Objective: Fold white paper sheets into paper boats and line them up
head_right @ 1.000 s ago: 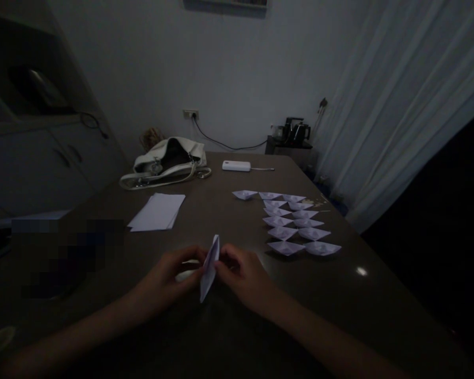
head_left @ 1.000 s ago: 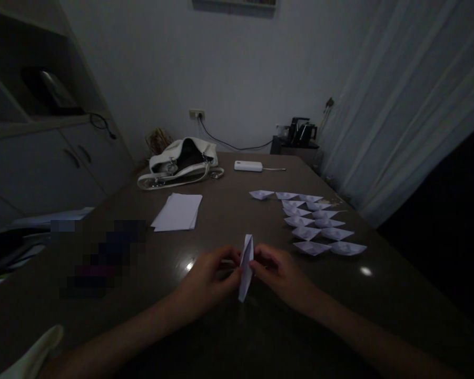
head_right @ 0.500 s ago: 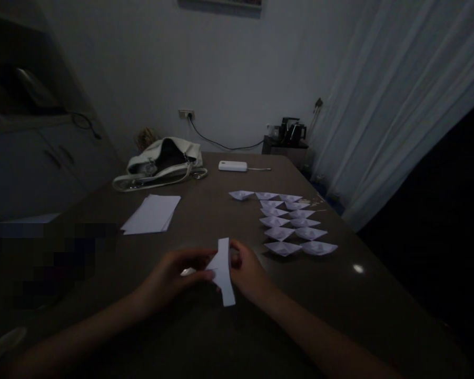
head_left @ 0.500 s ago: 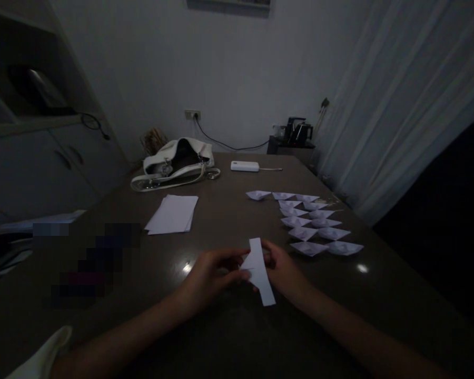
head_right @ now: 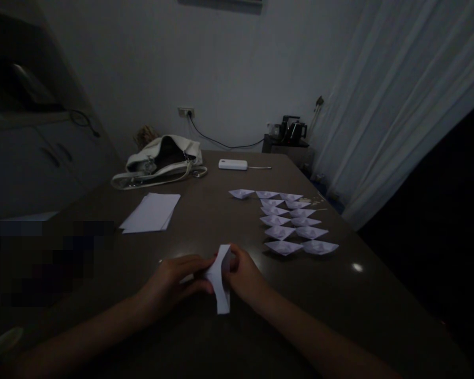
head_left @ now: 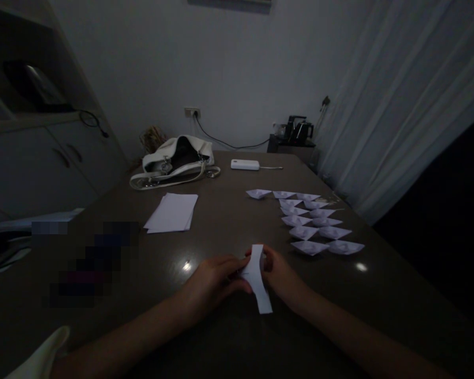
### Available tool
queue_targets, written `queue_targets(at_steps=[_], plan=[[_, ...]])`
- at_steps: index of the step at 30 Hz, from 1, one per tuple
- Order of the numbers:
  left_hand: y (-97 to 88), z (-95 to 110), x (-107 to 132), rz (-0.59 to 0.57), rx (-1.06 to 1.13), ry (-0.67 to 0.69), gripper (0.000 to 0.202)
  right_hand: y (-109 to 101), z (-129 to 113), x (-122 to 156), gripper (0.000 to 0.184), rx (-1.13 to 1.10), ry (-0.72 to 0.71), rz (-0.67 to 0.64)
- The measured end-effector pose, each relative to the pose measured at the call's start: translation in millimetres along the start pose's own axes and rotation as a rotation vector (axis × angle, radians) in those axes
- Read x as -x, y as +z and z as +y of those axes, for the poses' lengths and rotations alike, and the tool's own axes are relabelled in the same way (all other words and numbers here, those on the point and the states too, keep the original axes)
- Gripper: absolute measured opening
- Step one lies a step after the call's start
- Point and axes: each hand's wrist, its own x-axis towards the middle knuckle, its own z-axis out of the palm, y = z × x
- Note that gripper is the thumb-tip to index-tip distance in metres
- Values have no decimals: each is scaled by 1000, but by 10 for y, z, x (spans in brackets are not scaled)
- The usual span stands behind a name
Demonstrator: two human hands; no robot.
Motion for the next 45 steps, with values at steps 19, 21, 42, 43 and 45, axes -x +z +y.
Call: queue_targets(at_steps=[19, 21, 42, 43, 45], plan=[[21, -15, -50, 176, 548, -418, 19, -43, -154, 87, 35, 39, -72, 42], [22, -13, -78, 205, 685, -513, 25, -71, -197, 111, 31, 75, -228, 143], [21, 28, -3, 380, -57, 20, 13, 34, -160, 135, 22, 117, -278, 42], [33, 22, 2, 386, -67, 45, 15, 40, -154, 137, 24, 124, -273, 43], [66, 18, 9, 386, -68, 78, 16, 57, -129, 137, 25, 126, -269, 52]])
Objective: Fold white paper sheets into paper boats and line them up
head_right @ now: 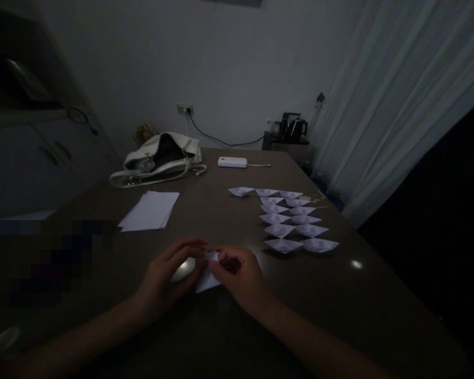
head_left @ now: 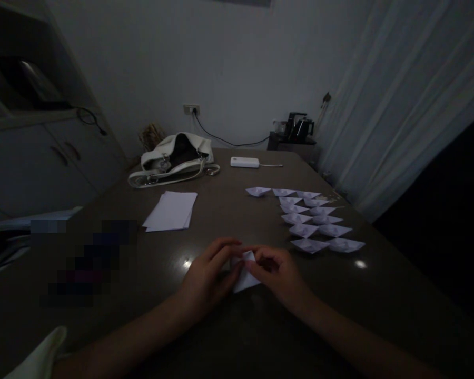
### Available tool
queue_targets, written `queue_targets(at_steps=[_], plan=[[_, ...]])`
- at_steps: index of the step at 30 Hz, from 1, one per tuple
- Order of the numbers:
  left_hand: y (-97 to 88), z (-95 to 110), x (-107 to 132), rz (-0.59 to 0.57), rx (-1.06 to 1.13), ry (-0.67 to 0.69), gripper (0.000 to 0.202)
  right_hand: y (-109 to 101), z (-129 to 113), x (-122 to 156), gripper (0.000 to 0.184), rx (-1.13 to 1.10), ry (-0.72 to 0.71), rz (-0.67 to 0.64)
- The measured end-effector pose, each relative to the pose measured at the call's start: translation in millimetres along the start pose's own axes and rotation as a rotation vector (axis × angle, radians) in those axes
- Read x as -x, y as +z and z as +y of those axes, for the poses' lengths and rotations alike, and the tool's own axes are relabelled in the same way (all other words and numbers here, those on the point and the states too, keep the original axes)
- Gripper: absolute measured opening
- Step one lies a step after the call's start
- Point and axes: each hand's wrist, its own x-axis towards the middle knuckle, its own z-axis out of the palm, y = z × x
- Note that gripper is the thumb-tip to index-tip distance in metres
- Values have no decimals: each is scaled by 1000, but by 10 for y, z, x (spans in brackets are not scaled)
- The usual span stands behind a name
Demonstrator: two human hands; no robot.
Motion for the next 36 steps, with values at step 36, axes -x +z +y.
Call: queue_targets(at_steps=[36], plan=[[-64, 59, -95, -129, 710, -656, 23, -127, -96, -5, 26, -105, -6, -95]])
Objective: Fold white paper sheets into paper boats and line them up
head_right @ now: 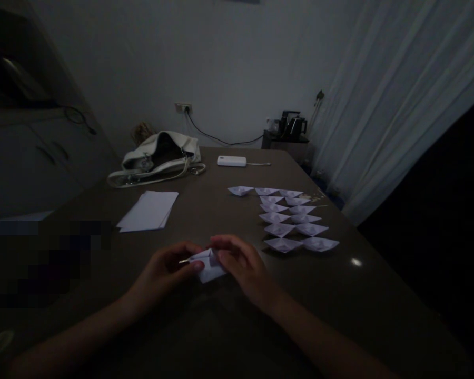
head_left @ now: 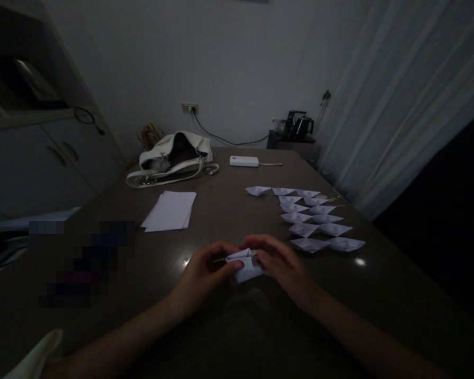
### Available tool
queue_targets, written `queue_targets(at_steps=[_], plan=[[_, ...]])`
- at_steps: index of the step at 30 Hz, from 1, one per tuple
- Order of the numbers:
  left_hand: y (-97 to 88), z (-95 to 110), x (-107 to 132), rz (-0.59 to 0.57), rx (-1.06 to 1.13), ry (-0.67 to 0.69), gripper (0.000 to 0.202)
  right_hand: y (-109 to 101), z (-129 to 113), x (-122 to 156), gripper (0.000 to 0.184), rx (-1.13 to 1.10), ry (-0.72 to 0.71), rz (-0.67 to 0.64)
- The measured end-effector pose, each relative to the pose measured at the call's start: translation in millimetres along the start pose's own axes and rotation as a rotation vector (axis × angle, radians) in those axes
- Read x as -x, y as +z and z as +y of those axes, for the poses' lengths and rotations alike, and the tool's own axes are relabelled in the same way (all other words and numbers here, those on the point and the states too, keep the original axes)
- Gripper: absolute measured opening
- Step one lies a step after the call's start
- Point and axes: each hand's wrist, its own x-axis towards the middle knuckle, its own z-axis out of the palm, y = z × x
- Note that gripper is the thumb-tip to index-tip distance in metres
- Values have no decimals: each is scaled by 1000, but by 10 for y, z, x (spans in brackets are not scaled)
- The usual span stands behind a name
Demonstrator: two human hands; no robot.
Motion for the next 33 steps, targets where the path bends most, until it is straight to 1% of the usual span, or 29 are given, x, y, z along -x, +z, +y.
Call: queue_targets(at_steps=[4, 7, 11, 14, 16, 20, 24, 27, 33], plan=[[-6, 29, 14, -29, -50, 36, 18, -35, 5, -26, 17, 10, 75, -47], [-22, 33, 18, -85, -114, 109, 13, -37, -20, -21, 12, 30, 78, -58], [-48, 37, 22, -165, -129, 196, 8, -12, -62, -4, 9, 126, -44, -29], [-55, 50, 30, -190, -168, 271, 8, 7, -58, 12, 5, 197, -136, 22], [-57, 55, 34, -167, -190, 327, 8, 15, -44, 21, 2, 200, -144, 50], [-73, 42, 33, -82, -252, 425, 9, 20, -35, 30, 15, 138, -59, 17], [-105, 23, 23, -28, -391, 493, 12, 15, -60, 27, 19, 129, -15, -14], [-120, 9, 22, -23, -455, 525, 13, 17, -69, 29, 20, 130, -11, -24], [-118, -10, 28, 9, -465, 606, 14, 18, -44, 37, 24, 49, 54, -2]])
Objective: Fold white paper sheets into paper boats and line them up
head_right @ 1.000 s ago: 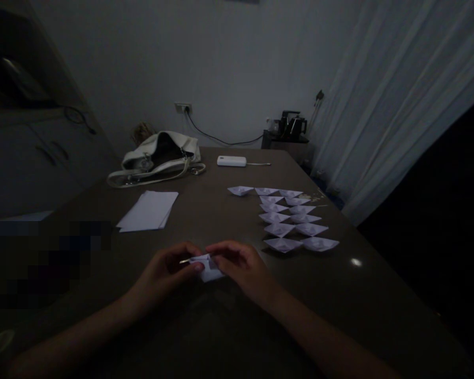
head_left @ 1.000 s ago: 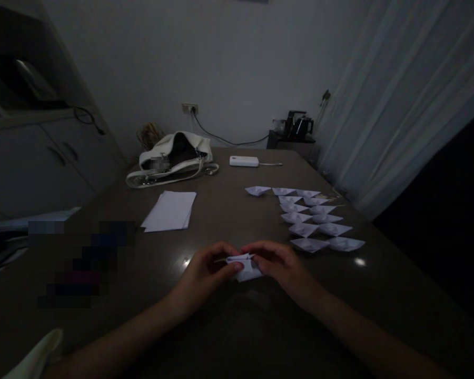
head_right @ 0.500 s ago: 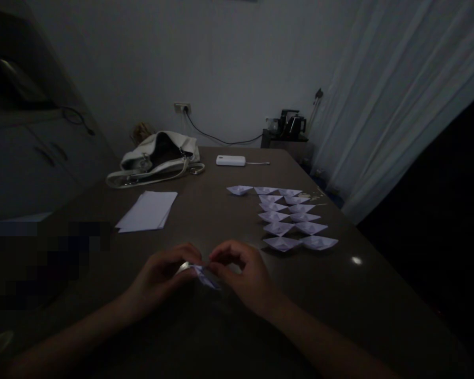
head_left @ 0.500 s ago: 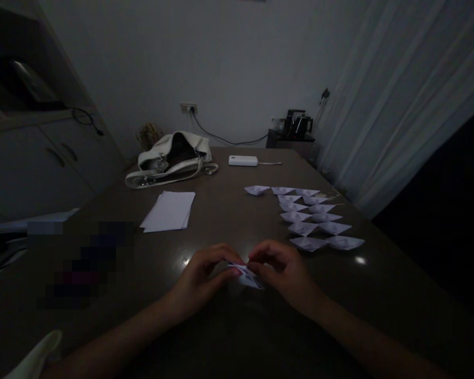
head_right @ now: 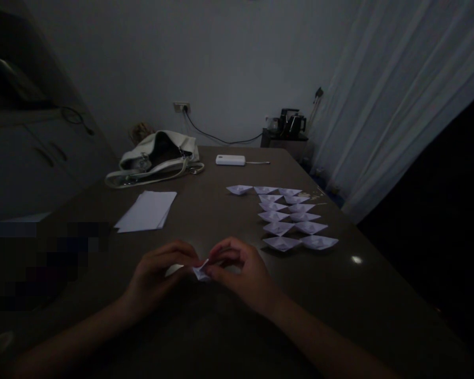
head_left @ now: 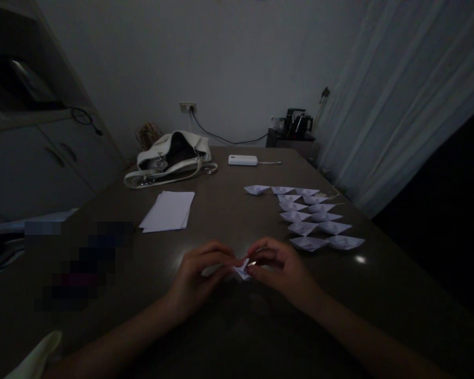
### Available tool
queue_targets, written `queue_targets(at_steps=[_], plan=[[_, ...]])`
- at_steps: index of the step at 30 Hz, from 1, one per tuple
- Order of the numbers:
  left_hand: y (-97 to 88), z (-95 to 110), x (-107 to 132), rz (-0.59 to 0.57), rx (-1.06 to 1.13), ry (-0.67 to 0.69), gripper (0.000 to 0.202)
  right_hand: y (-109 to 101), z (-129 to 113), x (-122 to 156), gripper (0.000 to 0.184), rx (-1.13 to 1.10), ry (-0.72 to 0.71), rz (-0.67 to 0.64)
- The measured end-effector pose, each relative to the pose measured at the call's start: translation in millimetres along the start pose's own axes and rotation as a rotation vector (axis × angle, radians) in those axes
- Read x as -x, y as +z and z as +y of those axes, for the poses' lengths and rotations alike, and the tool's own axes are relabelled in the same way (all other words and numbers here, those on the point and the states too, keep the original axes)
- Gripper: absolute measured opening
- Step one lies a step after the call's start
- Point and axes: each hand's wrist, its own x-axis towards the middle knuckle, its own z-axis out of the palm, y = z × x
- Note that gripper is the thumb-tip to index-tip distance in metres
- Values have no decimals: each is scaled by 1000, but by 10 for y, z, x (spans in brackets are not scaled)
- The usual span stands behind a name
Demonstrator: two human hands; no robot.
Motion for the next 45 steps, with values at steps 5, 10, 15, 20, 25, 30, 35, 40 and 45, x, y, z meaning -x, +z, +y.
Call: queue_targets(at_steps=[5, 10, 15, 20, 25, 30, 35, 40, 45], plan=[[9, 2, 9, 39, -31, 31, 14, 1, 12, -6, 24, -1, 3, -15], [12, -9, 32, 74, -24, 30, 8, 6, 4, -10, 20, -22, -1, -12], [5, -13, 36, 101, -62, 83, 9, 11, -43, 20, 10, 182, -64, -23], [-4, -12, 40, 57, -66, 114, 7, 3, -20, 13, 10, 141, -139, -81], [8, -4, 49, 2, -58, 116, 13, 0, 32, -24, 19, -150, 14, -131], [11, 25, 58, -61, -72, 113, 20, 8, 15, -30, 24, -255, 28, -121], [8, 87, 38, -140, 31, 16, 10, 48, 35, -21, 27, -303, 85, -124], [42, 91, 33, -207, 129, -91, 6, 74, 96, -19, 28, -245, 90, -137], [79, 47, 52, -113, 138, -264, 10, 51, 54, 7, 15, 54, -93, 1]])
